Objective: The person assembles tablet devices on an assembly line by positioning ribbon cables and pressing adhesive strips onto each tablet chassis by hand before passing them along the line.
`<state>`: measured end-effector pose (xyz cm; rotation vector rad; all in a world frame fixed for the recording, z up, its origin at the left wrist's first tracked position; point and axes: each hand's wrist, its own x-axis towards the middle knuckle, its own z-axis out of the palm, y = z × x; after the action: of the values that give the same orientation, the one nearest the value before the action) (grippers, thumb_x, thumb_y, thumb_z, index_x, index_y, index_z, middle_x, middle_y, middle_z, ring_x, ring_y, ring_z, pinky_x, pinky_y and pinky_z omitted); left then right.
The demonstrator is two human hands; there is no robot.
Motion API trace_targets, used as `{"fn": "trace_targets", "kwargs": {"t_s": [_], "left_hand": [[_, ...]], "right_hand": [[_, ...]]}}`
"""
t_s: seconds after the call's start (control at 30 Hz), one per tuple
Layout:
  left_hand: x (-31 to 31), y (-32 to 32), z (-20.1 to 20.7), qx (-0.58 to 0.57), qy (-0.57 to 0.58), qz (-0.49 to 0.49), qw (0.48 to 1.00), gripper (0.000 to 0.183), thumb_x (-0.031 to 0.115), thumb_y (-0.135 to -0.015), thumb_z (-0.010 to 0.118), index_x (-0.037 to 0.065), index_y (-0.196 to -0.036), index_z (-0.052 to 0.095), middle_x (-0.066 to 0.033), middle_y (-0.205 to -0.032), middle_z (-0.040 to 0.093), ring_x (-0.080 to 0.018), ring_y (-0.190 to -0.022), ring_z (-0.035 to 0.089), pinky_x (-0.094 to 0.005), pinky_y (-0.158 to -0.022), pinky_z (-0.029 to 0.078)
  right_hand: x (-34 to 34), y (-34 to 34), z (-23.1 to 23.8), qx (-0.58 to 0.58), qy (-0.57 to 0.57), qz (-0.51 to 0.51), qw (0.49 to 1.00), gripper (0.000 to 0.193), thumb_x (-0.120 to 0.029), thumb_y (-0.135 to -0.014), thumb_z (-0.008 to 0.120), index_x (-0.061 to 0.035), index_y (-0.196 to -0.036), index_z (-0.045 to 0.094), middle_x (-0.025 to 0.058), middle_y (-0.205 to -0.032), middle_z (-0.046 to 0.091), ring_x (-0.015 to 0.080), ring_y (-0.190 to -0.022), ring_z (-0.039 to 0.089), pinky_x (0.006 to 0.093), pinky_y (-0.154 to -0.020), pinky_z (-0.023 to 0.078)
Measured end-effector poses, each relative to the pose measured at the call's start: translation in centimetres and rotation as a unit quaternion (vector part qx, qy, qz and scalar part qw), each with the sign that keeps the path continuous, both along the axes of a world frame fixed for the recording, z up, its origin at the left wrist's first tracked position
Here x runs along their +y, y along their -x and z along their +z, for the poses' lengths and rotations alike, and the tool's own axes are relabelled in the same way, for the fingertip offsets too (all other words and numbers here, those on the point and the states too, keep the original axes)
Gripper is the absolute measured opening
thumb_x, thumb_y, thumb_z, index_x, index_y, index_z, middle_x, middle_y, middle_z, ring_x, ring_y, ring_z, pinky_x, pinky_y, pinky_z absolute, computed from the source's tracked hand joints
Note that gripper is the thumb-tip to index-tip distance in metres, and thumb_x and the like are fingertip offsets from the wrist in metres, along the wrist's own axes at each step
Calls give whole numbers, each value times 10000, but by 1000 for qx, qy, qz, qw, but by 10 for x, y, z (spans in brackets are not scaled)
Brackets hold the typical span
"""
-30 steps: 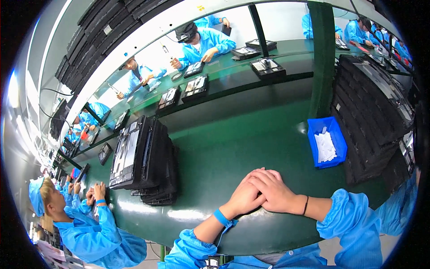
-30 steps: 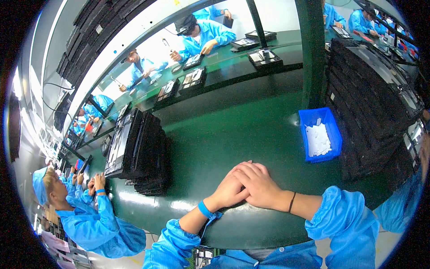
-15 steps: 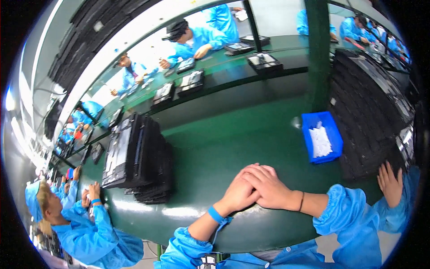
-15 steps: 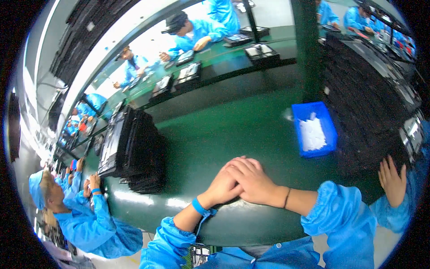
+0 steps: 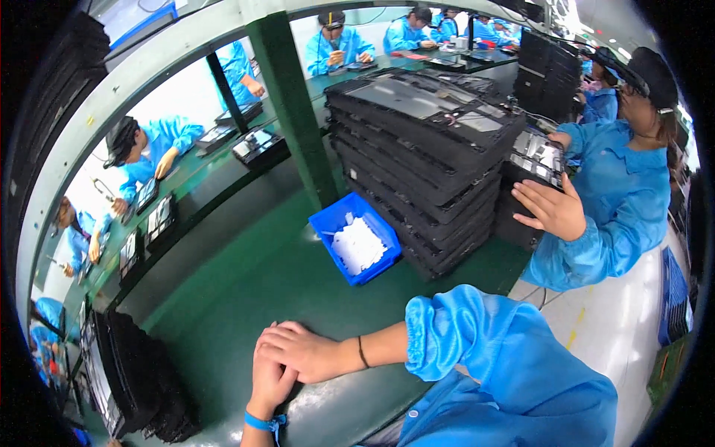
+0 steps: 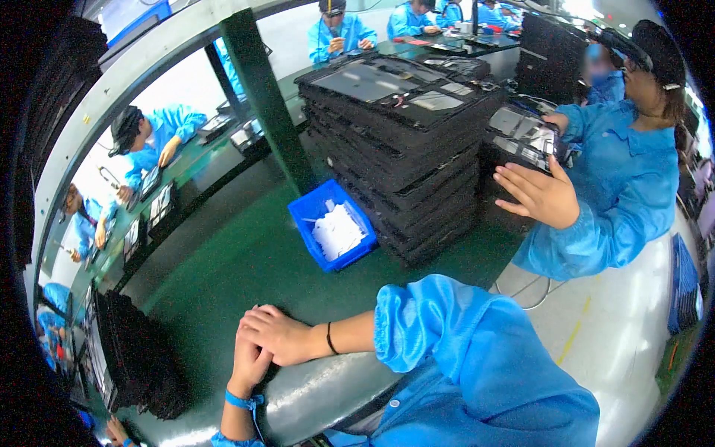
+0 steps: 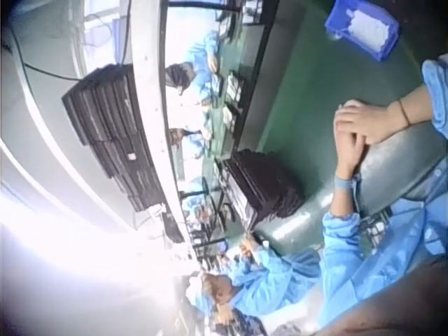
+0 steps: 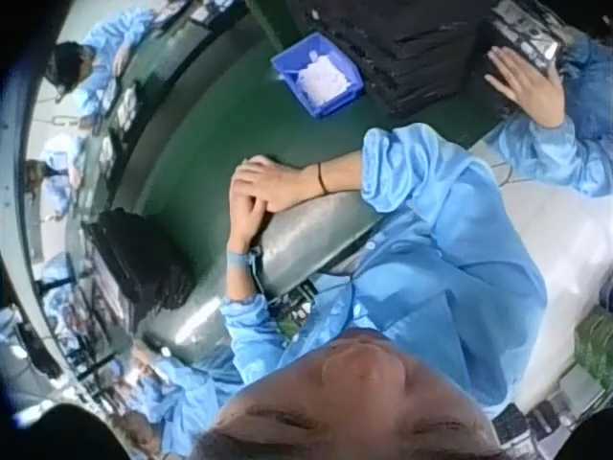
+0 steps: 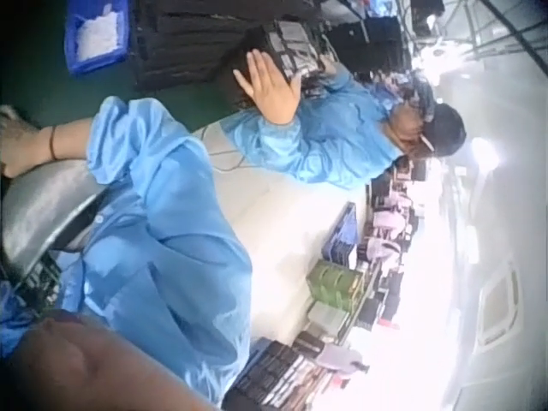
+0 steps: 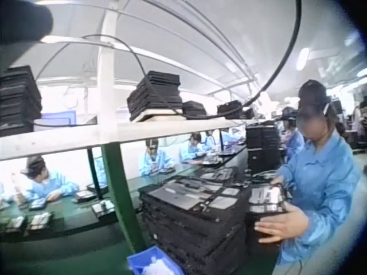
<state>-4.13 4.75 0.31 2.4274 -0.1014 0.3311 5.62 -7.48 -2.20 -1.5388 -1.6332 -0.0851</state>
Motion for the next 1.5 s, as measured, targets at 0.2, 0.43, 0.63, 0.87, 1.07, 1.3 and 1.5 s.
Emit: {"fn": "trace_targets", "kwargs": {"t_s": [0.2, 0.43, 0.63, 0.87, 1.07, 1.3, 1.5], "left_hand": [[-3, -2, 5, 46, -2, 10, 999, 434, 185, -783, 608, -27, -1162, 592, -240, -1258, 561, -418, -1276, 446, -485, -1095, 313], [-6, -2, 4, 12, 20, 11, 1000, 424, 175, -789, 616, -29, -1160, 594, -248, -1266, 554, -424, -1274, 442, -494, -1096, 311], [-3, -2, 1, 15, 14, 13, 1000, 428, 183, -789, 616, -28, -1160, 590, -249, -1258, 555, -425, -1279, 435, -499, -1098, 307], [-4, -2, 5, 41, 15, 6, 999, 440, 193, -792, 618, -33, -1168, 580, -251, -1255, 553, -433, -1262, 445, -500, -1094, 309], [-5, -3, -3, -1, 29, 32, 999, 384, 183, -788, 616, -38, -1101, 609, -254, -1212, 572, -435, -1227, 469, -498, -1081, 327], [-5, -3, 1, -15, -7, 4, 1000, 388, 185, -784, 619, -38, -1101, 609, -253, -1206, 577, -439, -1224, 470, -500, -1076, 336], [-9, -2, 4, 1, 18, 18, 1000, 389, 186, -782, 614, -40, -1099, 609, -252, -1196, 580, -437, -1222, 472, -499, -1072, 340]], "right_hand": [[-2, -2, -4, -1, -1, -4, 1000, 612, -35, -621, 622, 4, -1214, 475, 198, -1288, 452, 365, -1287, 386, 504, -1089, 259], [-1, -1, -5, -11, 16, -3, 1000, 651, -48, -619, 627, 16, -1244, 461, 205, -1316, 442, 369, -1302, 380, 501, -1087, 262], [-1, -2, -3, -11, 8, -1, 1000, 653, -48, -617, 633, 16, -1244, 461, 202, -1303, 448, 367, -1298, 384, 501, -1084, 263], [-6, -2, 3, -1, 16, 6, 1000, 638, -40, -616, 635, 14, -1231, 470, 197, -1298, 447, 363, -1290, 387, 505, -1089, 252], [-2, -2, -4, 1, 3, 4, 1000, 634, -39, -615, 630, 21, -1225, 468, 206, -1294, 446, 362, -1295, 380, 504, -1089, 251], [0, -1, -6, -21, -20, -2, 1000, 633, -61, -594, 649, 48, -1196, 486, 228, -1260, 473, 391, -1267, 396, 506, -1086, 261], [-3, -1, -5, -3, -26, 2, 1000, 631, -60, -594, 650, 55, -1193, 486, 222, -1240, 479, 389, -1265, 395, 501, -1087, 262]]}}
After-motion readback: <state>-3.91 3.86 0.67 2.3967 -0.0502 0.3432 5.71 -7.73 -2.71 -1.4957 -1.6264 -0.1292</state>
